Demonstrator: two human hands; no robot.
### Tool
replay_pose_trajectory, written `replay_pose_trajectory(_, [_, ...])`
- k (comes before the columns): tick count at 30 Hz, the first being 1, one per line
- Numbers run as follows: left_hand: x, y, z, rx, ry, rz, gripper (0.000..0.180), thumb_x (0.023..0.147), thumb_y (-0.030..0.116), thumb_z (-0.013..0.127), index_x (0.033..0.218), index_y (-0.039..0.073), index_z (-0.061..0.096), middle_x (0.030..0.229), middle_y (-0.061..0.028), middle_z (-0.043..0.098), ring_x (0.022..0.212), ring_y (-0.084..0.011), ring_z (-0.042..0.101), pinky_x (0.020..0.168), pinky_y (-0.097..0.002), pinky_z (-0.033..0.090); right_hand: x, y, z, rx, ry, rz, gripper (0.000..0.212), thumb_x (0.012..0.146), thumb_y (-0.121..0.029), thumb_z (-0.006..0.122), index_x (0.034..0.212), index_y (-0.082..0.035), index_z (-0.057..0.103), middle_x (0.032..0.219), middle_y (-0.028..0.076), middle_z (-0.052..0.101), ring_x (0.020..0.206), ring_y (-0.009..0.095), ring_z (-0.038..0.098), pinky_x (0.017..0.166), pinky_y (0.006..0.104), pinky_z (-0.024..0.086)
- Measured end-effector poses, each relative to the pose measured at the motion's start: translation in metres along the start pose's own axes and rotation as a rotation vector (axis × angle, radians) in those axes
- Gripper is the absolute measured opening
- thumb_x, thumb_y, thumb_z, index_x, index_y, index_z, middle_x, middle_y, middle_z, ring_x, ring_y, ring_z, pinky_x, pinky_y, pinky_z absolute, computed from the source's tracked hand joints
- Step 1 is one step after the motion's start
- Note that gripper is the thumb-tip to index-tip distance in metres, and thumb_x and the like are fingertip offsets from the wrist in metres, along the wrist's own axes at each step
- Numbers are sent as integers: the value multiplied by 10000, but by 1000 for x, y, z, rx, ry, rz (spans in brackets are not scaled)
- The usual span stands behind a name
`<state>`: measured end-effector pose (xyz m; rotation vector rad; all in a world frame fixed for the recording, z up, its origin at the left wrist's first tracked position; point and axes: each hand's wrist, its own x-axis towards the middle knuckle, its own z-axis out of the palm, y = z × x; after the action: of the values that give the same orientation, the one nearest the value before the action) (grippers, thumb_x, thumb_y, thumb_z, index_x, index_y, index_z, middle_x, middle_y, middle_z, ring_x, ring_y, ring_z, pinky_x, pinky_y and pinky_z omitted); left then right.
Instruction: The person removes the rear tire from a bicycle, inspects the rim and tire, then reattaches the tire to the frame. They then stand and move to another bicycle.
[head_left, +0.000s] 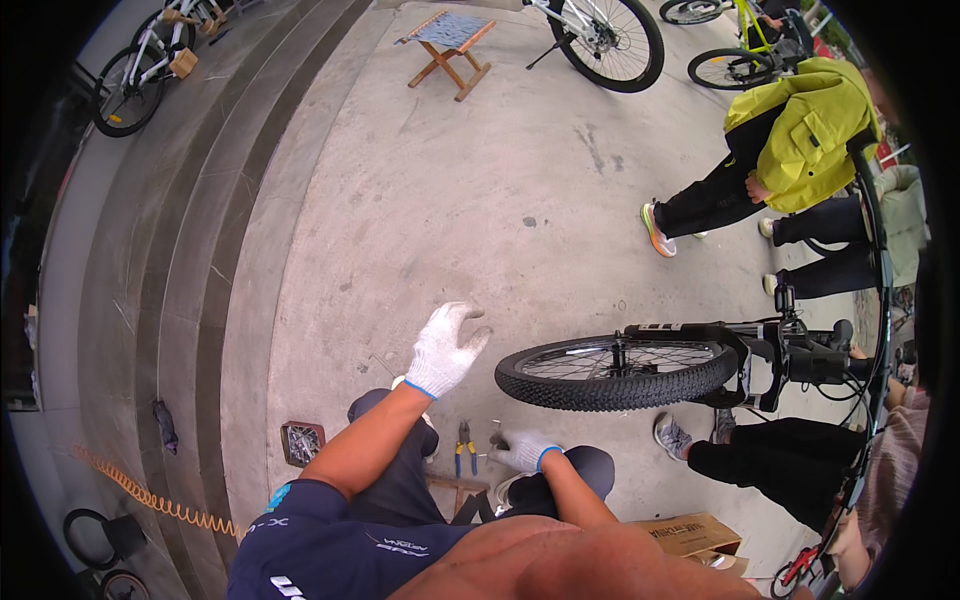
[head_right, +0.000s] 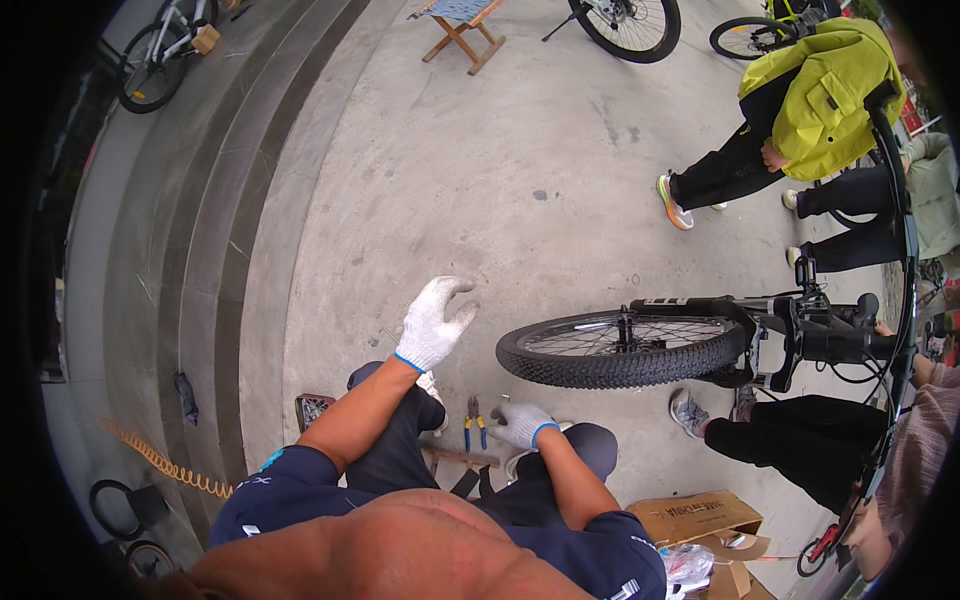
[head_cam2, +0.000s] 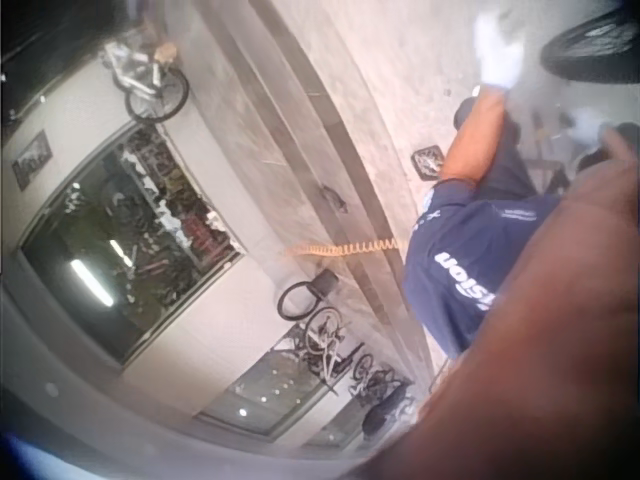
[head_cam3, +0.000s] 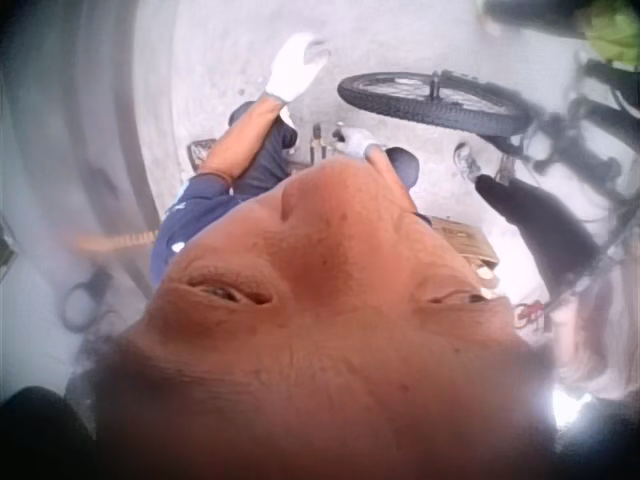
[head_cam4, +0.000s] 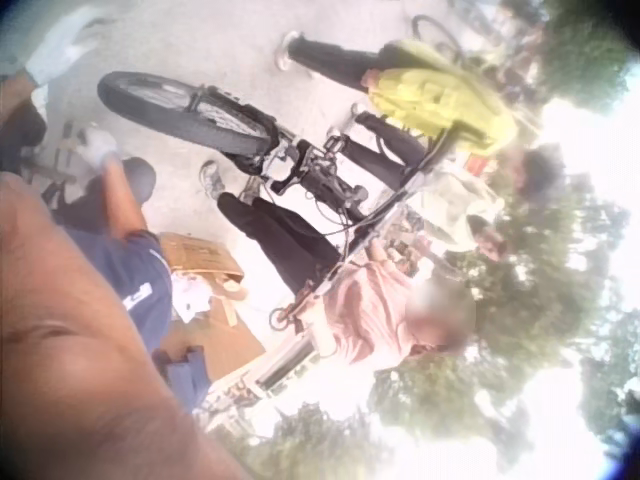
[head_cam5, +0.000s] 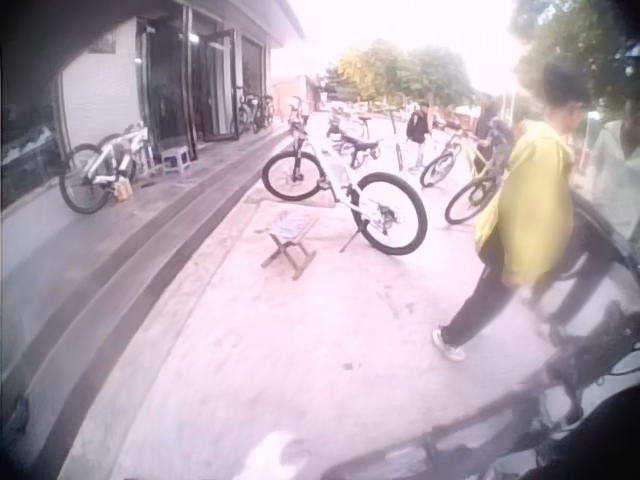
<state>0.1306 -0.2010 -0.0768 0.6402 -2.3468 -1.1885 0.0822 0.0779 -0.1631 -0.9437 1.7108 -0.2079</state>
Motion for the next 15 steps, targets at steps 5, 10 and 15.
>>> replay_pose_trajectory(5, [5, -22, 0, -41, -30, -332, 335, 945, 214, 831, 1220, 45, 742, 1335, -209, 691, 1262, -397, 678, 1082, -467, 559, -15, -38, -17, 315, 144, 68, 645, 995, -512, 742, 1380, 5, 724, 1312, 249, 777, 1231, 392, 750, 1099, 442, 567])
replay_pose_trajectory(10, [-46, 38, -100, -38, -55, -539, 339, 969, 151, 791, 1272, 12, 731, 1245, -196, 709, 1136, -364, 707, 982, -443, 593, -111, -125, -74, 474, 447, 254, 526, 1025, -422, 728, 1306, 22, 750, 1216, 232, 806, 1173, 356, 775, 1033, 427, 600])
replay_pose_trajectory(15, [-45, 93, -280, 207, -299, -889, 437, 1002, 347, 731, 1256, -8, 759, 1233, -243, 784, 1152, -363, 770, 1022, -467, 592, -182, -155, -172, 1093, 384, 595, 412, 1085, -354, 674, 1288, 1, 729, 993, 95, 780, 831, 202, 740, 718, 371, 615])
